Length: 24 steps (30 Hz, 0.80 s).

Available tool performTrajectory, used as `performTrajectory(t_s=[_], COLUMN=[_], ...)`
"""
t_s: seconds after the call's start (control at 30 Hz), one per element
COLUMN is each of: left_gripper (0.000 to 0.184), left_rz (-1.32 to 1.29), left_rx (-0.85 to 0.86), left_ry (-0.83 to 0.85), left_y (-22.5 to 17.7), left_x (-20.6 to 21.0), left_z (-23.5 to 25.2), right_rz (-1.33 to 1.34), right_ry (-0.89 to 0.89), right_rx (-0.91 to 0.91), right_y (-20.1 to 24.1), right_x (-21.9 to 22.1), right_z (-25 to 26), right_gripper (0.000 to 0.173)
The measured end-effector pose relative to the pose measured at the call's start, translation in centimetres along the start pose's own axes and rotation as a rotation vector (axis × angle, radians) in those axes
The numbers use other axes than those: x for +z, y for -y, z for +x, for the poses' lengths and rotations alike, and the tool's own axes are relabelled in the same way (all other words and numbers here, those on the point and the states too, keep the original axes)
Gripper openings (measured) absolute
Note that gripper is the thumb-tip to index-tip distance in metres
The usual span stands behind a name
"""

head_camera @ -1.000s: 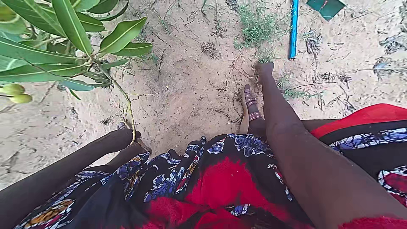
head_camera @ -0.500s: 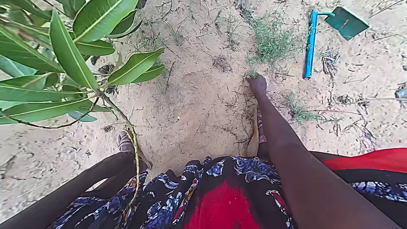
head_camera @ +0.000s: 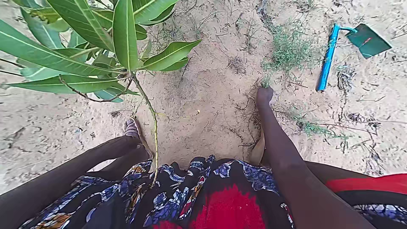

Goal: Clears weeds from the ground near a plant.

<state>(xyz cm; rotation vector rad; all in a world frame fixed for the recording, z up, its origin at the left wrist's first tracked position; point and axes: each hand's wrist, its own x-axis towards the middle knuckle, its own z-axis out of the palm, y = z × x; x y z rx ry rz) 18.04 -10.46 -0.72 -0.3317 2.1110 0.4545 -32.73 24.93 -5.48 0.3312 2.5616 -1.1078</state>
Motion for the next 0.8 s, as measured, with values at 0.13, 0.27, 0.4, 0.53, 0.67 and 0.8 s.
performTrajectory(t_s=[0.13, 0.27, 0.4, 0.53, 0.67, 0.8], left_gripper=[0.032, 0.035, 0.034, 0.036, 0.039, 0.038], left_rz=[-0.046, -0.140, -0.124, -0.087, -0.013, -0.069], left_rx=[0.055, -0.102, -0.063, -0.009, -0.010, 0.064], left_ry=[-0.108, -0.057, -0.051, -0.070, -0.019, -0.073], left_y=[-0.4, -3.5, -4.1, -4.9, -7.7, -7.9], left_x=[-1.4, -4.8, -5.8, -7.0, -9.6, -9.3], left_z=[-0.5, -2.6, -2.4, -1.2, -0.5, 0.1], right_rz=[0.436, 0.587, 0.633, 0.285, -0.037, 0.329], right_ry=[0.140, 0.345, 0.382, 0.308, 0.272, 0.396], right_rx=[0.007, -0.184, -0.385, -0.546, -0.651, -0.562], right_y=[2.3, 7.0, 11.2, 17.2, 22.4, 25.8], right_x=[1.9, 4.8, 8.0, 9.8, 11.7, 10.1], right_z=[-2.2, -5.7, -6.5, -6.9, -7.0, -12.7], right_gripper=[0.023, 0.037, 0.039, 0.041, 0.051, 0.052])
